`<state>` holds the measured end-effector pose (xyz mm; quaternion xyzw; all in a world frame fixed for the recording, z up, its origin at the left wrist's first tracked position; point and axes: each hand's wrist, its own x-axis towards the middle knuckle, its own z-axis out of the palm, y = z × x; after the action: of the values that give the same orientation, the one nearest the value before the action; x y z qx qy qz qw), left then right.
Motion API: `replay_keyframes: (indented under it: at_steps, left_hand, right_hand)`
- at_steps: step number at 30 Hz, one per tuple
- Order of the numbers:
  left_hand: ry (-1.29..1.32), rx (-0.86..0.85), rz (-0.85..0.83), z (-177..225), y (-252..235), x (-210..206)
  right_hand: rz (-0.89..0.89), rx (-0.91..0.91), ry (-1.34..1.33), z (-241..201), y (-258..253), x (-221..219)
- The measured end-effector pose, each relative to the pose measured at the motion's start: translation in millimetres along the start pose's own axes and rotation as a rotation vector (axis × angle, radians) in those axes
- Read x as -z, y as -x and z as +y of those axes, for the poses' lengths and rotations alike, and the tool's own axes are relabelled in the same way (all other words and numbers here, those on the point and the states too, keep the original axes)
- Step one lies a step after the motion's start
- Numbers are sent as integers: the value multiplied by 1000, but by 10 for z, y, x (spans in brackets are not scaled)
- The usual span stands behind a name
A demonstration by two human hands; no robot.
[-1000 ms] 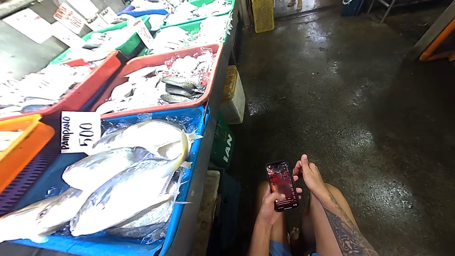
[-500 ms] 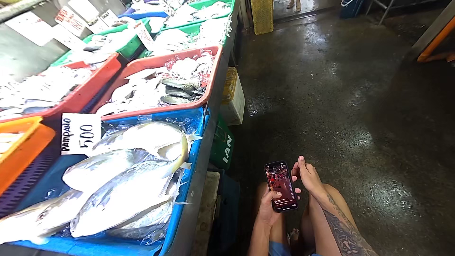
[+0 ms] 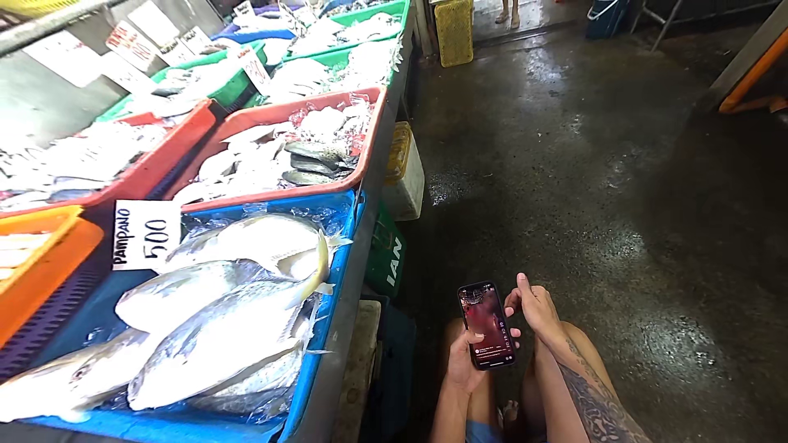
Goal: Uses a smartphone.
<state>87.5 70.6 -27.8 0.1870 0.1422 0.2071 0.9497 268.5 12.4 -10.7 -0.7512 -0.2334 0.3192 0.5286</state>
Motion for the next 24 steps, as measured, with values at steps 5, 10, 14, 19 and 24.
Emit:
replay_keyframes:
  at_steps: [5, 10, 14, 19, 24]
  left_hand:
    - [-9, 16, -37, -2, -9, 0]
    - [-21, 14, -9, -4, -2, -16]
    - [12, 8, -59, 0, -6, -8]
    - [14, 4, -66, -2, -8, 8]
    - [-29, 12, 0, -5, -2, -16]
  right_hand:
    - [15, -60, 36, -19, 1, 13]
    - [20, -72, -22, -27, 6, 14]
    - [19, -72, -67, 7, -4, 26]
    - [17, -67, -123, 4, 9, 8]
    - [-76, -48, -29, 26, -41, 23]
